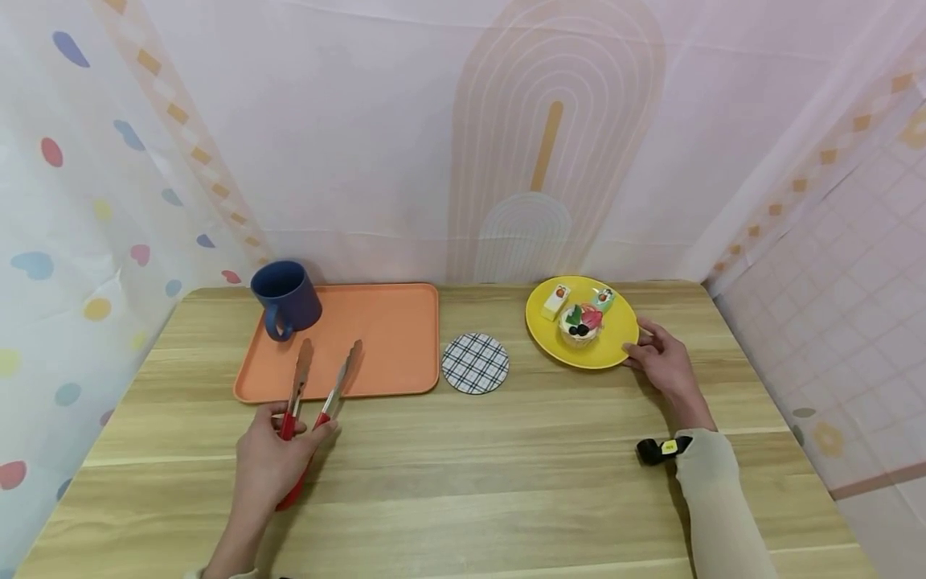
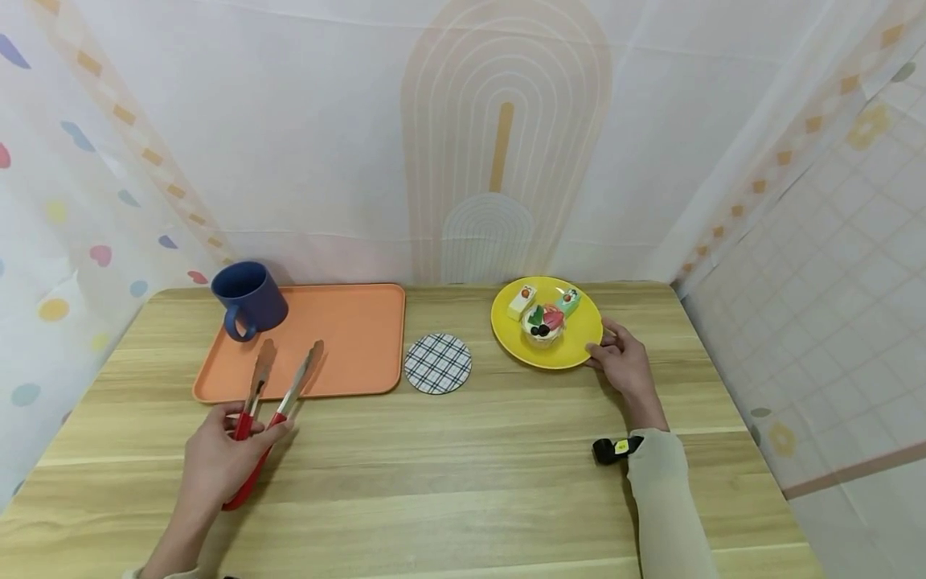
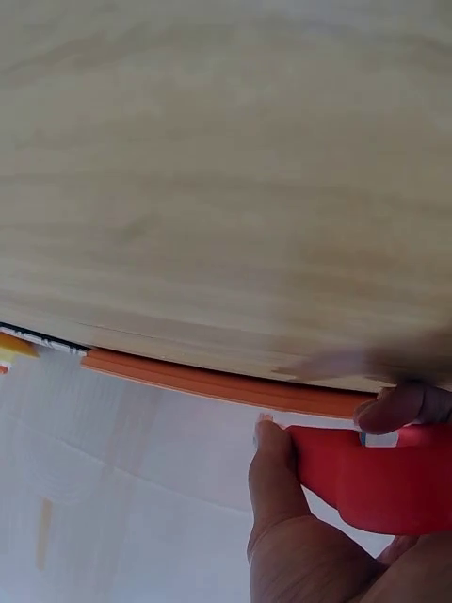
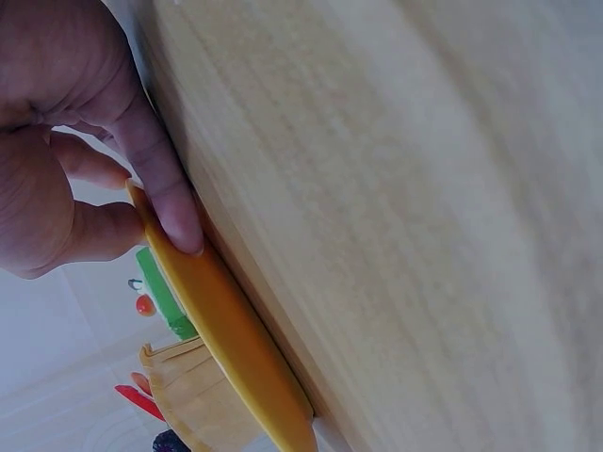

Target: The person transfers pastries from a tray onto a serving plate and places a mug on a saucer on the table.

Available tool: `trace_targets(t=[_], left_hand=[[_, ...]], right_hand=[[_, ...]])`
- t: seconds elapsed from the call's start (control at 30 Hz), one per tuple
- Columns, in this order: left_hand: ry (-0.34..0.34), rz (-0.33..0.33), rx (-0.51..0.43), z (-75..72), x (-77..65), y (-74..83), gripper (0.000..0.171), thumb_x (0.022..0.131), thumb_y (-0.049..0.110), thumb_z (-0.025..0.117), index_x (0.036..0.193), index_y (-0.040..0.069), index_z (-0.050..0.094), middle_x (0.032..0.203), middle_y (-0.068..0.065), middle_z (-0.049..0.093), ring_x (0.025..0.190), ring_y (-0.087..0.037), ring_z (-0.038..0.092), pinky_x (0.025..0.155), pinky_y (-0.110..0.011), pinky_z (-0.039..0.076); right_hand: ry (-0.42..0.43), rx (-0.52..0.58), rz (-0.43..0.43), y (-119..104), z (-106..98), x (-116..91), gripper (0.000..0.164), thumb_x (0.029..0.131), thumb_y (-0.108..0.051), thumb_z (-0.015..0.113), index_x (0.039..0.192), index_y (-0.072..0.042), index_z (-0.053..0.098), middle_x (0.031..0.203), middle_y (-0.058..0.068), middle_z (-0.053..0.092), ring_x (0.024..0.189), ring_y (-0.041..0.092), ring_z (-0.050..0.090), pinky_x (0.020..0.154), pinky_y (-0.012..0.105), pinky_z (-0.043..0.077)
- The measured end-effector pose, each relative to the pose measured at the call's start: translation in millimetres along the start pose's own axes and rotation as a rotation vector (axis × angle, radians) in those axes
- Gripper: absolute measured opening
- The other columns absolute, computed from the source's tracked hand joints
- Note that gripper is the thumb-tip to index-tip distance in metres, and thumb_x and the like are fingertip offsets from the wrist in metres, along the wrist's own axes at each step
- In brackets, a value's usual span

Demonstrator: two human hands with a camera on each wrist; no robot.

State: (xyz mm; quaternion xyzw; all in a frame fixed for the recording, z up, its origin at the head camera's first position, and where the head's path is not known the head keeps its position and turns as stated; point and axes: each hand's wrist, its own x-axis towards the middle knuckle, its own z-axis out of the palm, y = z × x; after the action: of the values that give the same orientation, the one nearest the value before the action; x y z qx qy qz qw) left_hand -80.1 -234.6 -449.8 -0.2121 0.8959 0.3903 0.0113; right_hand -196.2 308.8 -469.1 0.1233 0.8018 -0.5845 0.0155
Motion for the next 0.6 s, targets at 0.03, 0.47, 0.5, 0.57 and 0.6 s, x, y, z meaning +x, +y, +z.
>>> trace_targets(t=[0.03,0.47,0.5,0.57,0.6], left_hand=[[-0.001,0.000,0.007,-0.6,-0.8,0.3,0.082,0.079,0.053,0.085,0.130,0.000,0.048,0.101,-0.011,0.063,0.081,-0.021,0.057,0.062,-0.030,0.044],[0.009,0.020,0.123,-3.1,-10.4,4.5,0.070,0.079,0.048,0.085,0.106,-0.003,0.045,0.080,-0.010,0.046,0.072,-0.026,0.051,0.053,-0.033,0.040],[0.009,0.028,0.136,-2.9,-10.3,4.1,0.070,0.079,0.048,0.085,0.105,-0.003,0.045,0.079,-0.010,0.046,0.071,-0.026,0.051,0.053,-0.033,0.040],[0.012,0.042,0.160,-2.3,-10.2,3.6,0.071,0.079,0.050,0.084,0.103,-0.003,0.045,0.079,-0.011,0.046,0.071,-0.027,0.051,0.053,-0.033,0.039],[0.014,0.044,0.174,-1.7,-10.2,3.4,0.071,0.079,0.051,0.085,0.102,-0.003,0.045,0.079,-0.012,0.046,0.072,-0.027,0.051,0.053,-0.033,0.039]], right_hand=[[0.000,0.001,0.002,-0.3,0.0,0.0,0.067,0.102,-0.008,0.061,0.161,-0.008,0.029,0.131,0.021,0.054,0.081,-0.004,0.066,0.078,0.020,0.059],[0.000,-0.014,0.019,-1.4,0.5,-0.9,0.068,0.102,-0.011,0.061,0.162,-0.009,0.028,0.131,0.021,0.053,0.082,-0.003,0.065,0.078,0.020,0.059],[0.000,-0.015,0.020,-1.8,0.5,-1.2,0.068,0.102,-0.011,0.061,0.162,-0.009,0.028,0.131,0.021,0.053,0.082,-0.003,0.065,0.078,0.020,0.059],[0.000,-0.014,0.023,-2.4,0.4,-1.5,0.068,0.102,-0.011,0.061,0.162,-0.009,0.028,0.132,0.021,0.053,0.082,-0.003,0.065,0.079,0.020,0.059],[0.000,-0.013,0.024,-2.7,0.4,-1.6,0.068,0.102,-0.011,0.061,0.162,-0.009,0.028,0.132,0.021,0.053,0.082,-0.003,0.065,0.079,0.021,0.059]])
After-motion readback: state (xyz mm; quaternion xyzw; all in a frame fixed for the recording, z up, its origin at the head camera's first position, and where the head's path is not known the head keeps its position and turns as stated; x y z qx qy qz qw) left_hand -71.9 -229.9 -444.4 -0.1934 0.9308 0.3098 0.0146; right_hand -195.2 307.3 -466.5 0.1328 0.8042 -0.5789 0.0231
